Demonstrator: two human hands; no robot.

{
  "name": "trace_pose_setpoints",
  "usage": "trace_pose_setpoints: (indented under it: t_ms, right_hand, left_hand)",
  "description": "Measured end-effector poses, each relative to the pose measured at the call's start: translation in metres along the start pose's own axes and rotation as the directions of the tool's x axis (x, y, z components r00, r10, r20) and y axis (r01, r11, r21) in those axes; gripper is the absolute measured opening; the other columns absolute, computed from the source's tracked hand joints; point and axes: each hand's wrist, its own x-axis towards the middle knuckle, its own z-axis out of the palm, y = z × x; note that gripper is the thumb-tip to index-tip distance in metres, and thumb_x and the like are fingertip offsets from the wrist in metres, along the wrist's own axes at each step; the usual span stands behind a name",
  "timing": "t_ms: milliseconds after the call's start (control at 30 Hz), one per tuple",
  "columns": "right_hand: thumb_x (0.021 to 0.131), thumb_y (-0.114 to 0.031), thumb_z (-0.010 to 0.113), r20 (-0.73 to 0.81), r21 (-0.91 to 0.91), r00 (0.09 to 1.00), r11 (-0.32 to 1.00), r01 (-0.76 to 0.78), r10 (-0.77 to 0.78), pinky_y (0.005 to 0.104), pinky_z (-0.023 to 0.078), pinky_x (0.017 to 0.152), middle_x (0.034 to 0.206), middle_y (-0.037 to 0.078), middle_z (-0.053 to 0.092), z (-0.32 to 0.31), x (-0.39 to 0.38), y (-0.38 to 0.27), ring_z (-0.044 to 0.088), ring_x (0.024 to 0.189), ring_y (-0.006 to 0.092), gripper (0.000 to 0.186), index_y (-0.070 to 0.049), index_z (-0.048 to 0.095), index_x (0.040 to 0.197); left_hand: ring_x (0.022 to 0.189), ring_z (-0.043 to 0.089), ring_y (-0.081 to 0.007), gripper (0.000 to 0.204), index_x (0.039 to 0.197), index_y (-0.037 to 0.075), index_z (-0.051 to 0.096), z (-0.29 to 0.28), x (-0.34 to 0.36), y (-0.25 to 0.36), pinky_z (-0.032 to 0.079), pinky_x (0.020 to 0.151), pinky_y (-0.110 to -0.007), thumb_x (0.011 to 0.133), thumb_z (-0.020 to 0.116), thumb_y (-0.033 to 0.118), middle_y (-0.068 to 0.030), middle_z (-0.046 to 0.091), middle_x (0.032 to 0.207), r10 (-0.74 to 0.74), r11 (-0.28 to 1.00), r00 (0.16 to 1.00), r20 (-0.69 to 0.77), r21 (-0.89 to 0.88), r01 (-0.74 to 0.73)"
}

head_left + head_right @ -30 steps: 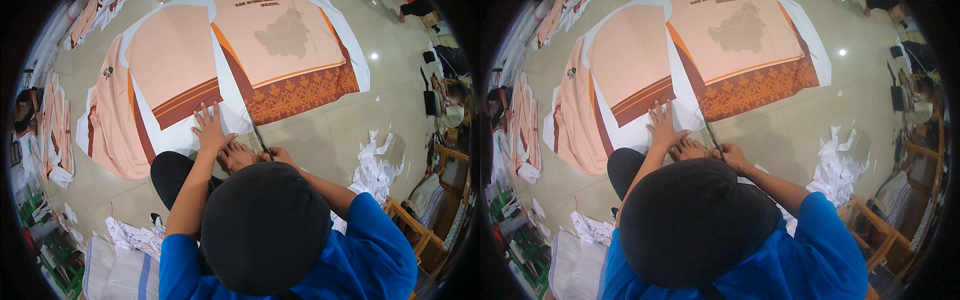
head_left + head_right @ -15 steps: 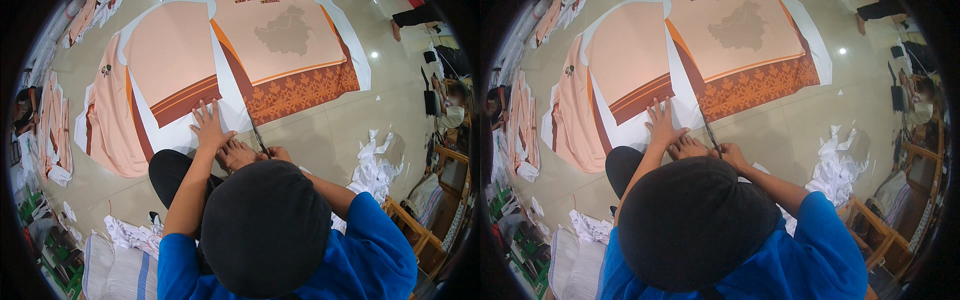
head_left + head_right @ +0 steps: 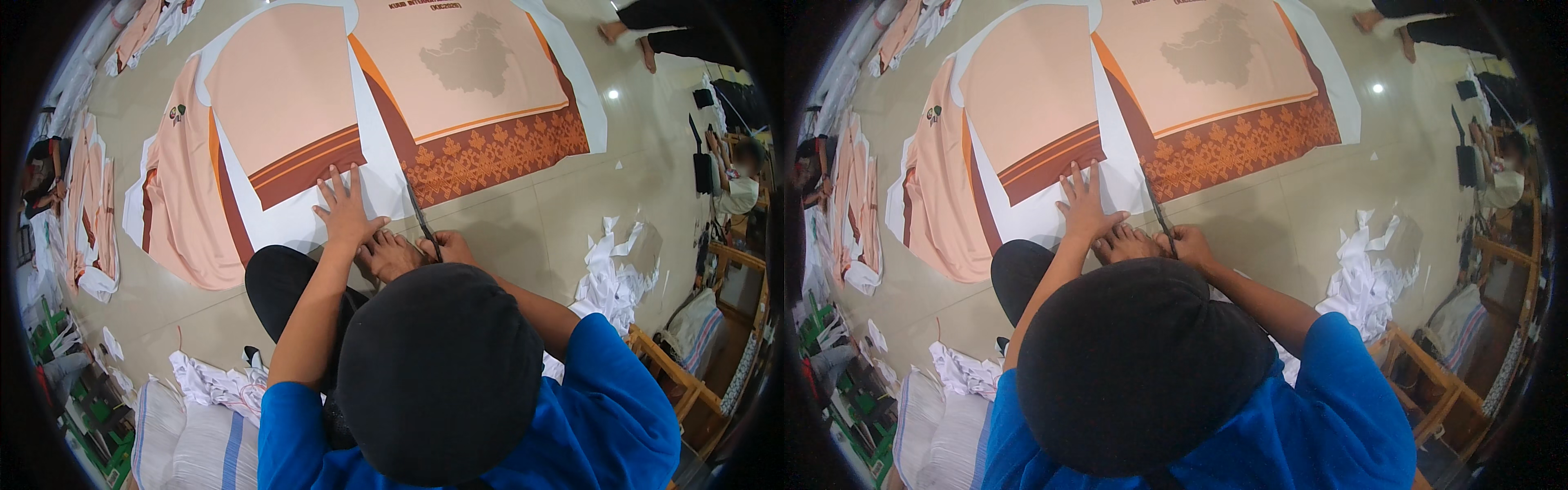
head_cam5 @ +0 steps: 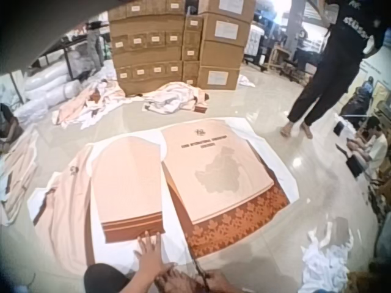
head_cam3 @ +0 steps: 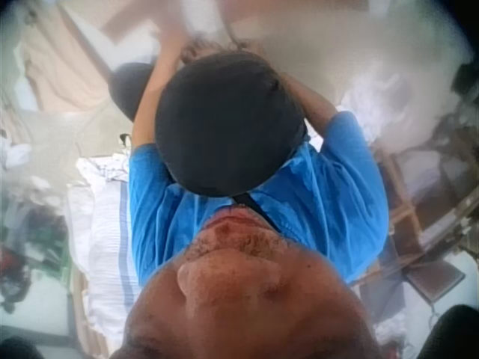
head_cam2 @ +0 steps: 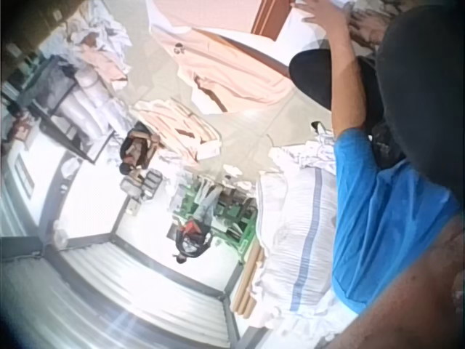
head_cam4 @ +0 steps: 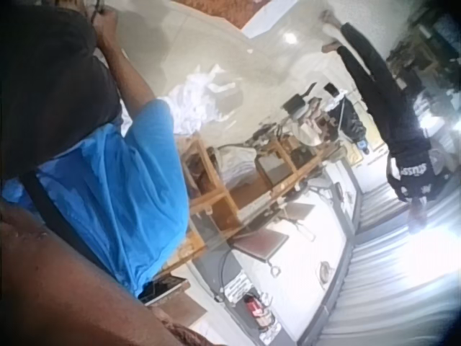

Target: The person sits on the floor and uses scissors to cut a large white sheet of paper or thin fabric. They then unfold a patterned cloth, place it on the floor, and cut along the edges of the pattern.

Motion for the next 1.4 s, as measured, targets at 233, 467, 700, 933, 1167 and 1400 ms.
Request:
trace_pose_setpoints:
  t_ms: [233, 467, 700, 933, 1167, 1400]
  right_hand:
    - [0.098, -0.037, 0.08, 0.004, 0.036, 1.0, 0.999, 0.021, -0.021, 0.0324, 0.047, 0.06, 0.071, 0.003, 0.068, 0.0, 0.007, 0.012, 0.06, 0.066, 0.0106, 0.04, -0.001, 0.073, 0.081]
    - [0.097, -0.042, 0.079, -0.029, -0.047, 0.999, 0.998, 0.034, -0.036, 0.0337, 0.047, 0.058, 0.066, 0.002, 0.065, 0.0, 0.013, -0.007, 0.058, 0.061, 0.0106, 0.047, -0.002, 0.071, 0.074]
    - [0.096, -0.041, 0.082, -0.011, 0.016, 0.999, 0.999, 0.036, -0.036, 0.0328, 0.047, 0.056, 0.065, 0.003, 0.065, -0.001, 0.031, -0.007, 0.059, 0.058, 0.012, 0.046, -0.003, 0.07, 0.074]
    - [0.096, -0.039, 0.084, 0.003, 0.103, 1.0, 0.995, 0.003, -0.003, 0.0316, 0.046, 0.051, 0.063, 0.003, 0.063, 0.003, 0.029, -0.009, 0.06, 0.054, 0.0131, 0.043, -0.004, 0.069, 0.076]
    - [0.096, -0.039, 0.082, 0.008, 0.119, 0.999, 0.992, 0.034, -0.035, 0.0323, 0.045, 0.049, 0.061, 0.004, 0.06, 0.005, 0.033, -0.026, 0.057, 0.05, 0.0133, 0.045, -0.003, 0.067, 0.075]
    - [0.096, -0.036, 0.084, 0.018, 0.155, 1.0, 0.988, -0.018, 0.015, 0.0301, 0.042, 0.049, 0.065, 0.001, 0.059, 0.006, 0.037, -0.04, 0.053, 0.051, 0.0116, 0.038, -0.002, 0.07, 0.087]
  left_hand:
    - [0.165, -0.003, -0.0605, 0.15, 0.18, 0.025, 0.003, -0.002, 0.0, 0.003, 0.026, 0.115, -0.089, 0.07, 0.101, 0.052, -0.0251, -0.009, 0.184, 0.0, 1.0, 1.0, 0.008, -0.001, 0.0]
    - [0.166, -0.001, -0.0602, 0.147, 0.179, 0.024, 0.008, -0.006, -0.003, 0.006, 0.028, 0.116, -0.089, 0.069, 0.101, 0.051, -0.0242, -0.004, 0.184, -0.009, 1.0, 1.0, 0.0, -0.005, 0.009]
    - [0.165, -0.001, -0.0606, 0.148, 0.179, 0.024, 0.009, -0.003, -0.003, 0.004, 0.029, 0.115, -0.089, 0.067, 0.102, 0.051, -0.024, -0.002, 0.184, 0.005, 1.0, 1.0, -0.028, -0.001, -0.005]
    - [0.165, -0.005, -0.06, 0.15, 0.18, 0.023, 0.002, -0.003, -0.001, 0.002, 0.028, 0.116, -0.089, 0.071, 0.1, 0.055, -0.0262, -0.011, 0.183, -0.011, 1.0, 1.0, 0.028, 0.02, 0.01]
    - [0.166, -0.005, -0.0596, 0.148, 0.18, 0.023, 0.004, -0.004, -0.001, 0.003, 0.025, 0.117, -0.088, 0.071, 0.1, 0.052, -0.0249, -0.009, 0.184, -0.022, 1.0, 0.999, 0.03, 0.001, 0.022]
    - [0.166, -0.006, -0.0595, 0.148, 0.18, 0.023, 0.003, -0.006, -0.001, 0.005, 0.026, 0.118, -0.088, 0.072, 0.1, 0.052, -0.0251, -0.01, 0.184, -0.024, 1.0, 0.999, 0.041, 0.014, 0.024]
